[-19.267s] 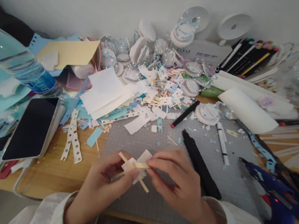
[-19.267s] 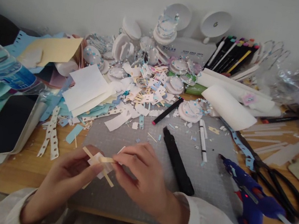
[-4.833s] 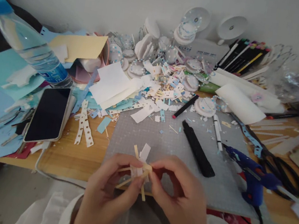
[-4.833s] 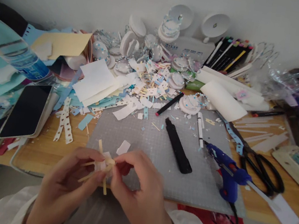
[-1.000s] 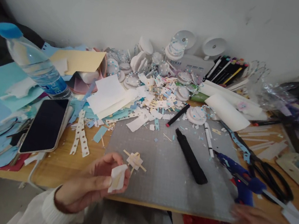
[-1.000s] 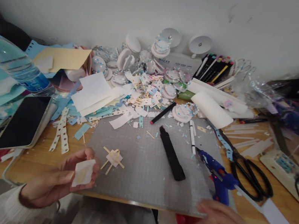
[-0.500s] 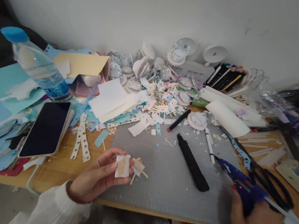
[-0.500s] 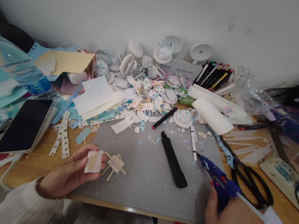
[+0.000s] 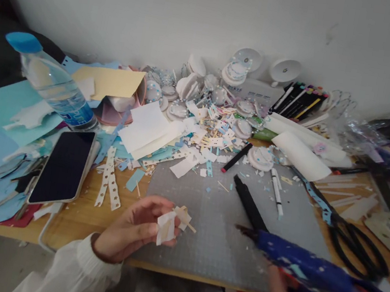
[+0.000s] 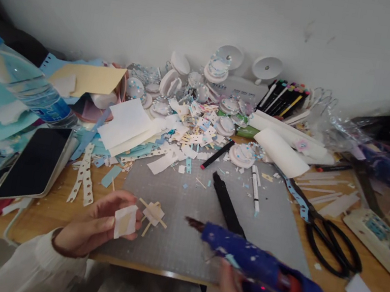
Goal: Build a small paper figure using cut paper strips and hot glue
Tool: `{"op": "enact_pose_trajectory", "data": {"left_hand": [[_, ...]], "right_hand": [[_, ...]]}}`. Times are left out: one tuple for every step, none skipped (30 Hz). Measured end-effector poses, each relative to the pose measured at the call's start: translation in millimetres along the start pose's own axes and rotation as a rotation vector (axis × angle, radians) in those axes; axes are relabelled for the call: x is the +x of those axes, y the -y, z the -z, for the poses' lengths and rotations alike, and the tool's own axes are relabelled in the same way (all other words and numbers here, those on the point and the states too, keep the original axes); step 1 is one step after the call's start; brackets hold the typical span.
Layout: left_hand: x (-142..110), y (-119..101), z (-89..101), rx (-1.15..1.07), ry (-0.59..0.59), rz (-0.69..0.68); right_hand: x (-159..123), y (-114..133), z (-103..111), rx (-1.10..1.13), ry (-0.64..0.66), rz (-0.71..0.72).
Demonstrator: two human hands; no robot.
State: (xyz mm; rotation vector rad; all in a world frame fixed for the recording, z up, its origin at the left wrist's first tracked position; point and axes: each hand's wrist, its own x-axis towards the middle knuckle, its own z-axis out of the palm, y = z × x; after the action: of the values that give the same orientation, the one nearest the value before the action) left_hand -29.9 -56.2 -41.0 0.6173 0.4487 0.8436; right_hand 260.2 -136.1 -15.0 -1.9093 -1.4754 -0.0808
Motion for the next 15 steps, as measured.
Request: {"op": "enact_pose_trajectory", "data": {"left_hand": [[1, 0, -1.1, 0.012, 0.005, -0.016], [3, 1, -1.9, 0.027, 0.011, -0.028], [4, 1, -2.4, 0.045, 0.017, -0.034], [5, 1, -2.5, 0.063, 0.018, -0.035], [6, 2, -2.3, 0.078, 0.017, -0.030], [6, 2, -1.8, 0.091, 0.012, -0.021], [6, 2, -1.3, 0.099, 0.003, -0.013], [6, 3, -0.8, 0.105, -0.008, -0.007], [6, 3, -0.4, 0.106, -0.019, -0.004], [6, 3, -0.2, 0.107, -0.030, 0.000], [6, 3, -0.2, 0.108, -0.037, 0.003], [7, 3, -0.3, 0.109, -0.044, 0.007], [7, 3, -0.6, 0.110, -0.048, 0.012], [7, 3, -0.9, 0.113, -0.050, 0.017], [7, 3, -1.4, 0.116, -0.052, 0.021]], "right_hand": [[-3, 7, -5, 0.007, 0.010, 0.051], [-5, 13, -9, 0.008, 0.020, 0.098], [-6, 19, -14, 0.019, 0.037, 0.137], [-5, 24, -18, 0.054, 0.065, 0.169], [-5, 29, -22, 0.081, 0.089, 0.193], [-5, 32, -25, 0.098, 0.113, 0.219], [-4, 34, -28, 0.108, 0.136, 0.237], [-5, 36, -31, 0.116, 0.151, 0.245], [-6, 36, -33, 0.129, 0.166, 0.248], [-7, 37, -35, 0.146, 0.176, 0.247], [-8, 37, -36, 0.164, 0.180, 0.244], [-8, 38, -38, 0.179, 0.177, 0.242], [-9, 38, -38, 0.187, 0.169, 0.245], [-9, 39, -39, 0.189, 0.169, 0.255], [-8, 40, -39, 0.189, 0.167, 0.267]]}}
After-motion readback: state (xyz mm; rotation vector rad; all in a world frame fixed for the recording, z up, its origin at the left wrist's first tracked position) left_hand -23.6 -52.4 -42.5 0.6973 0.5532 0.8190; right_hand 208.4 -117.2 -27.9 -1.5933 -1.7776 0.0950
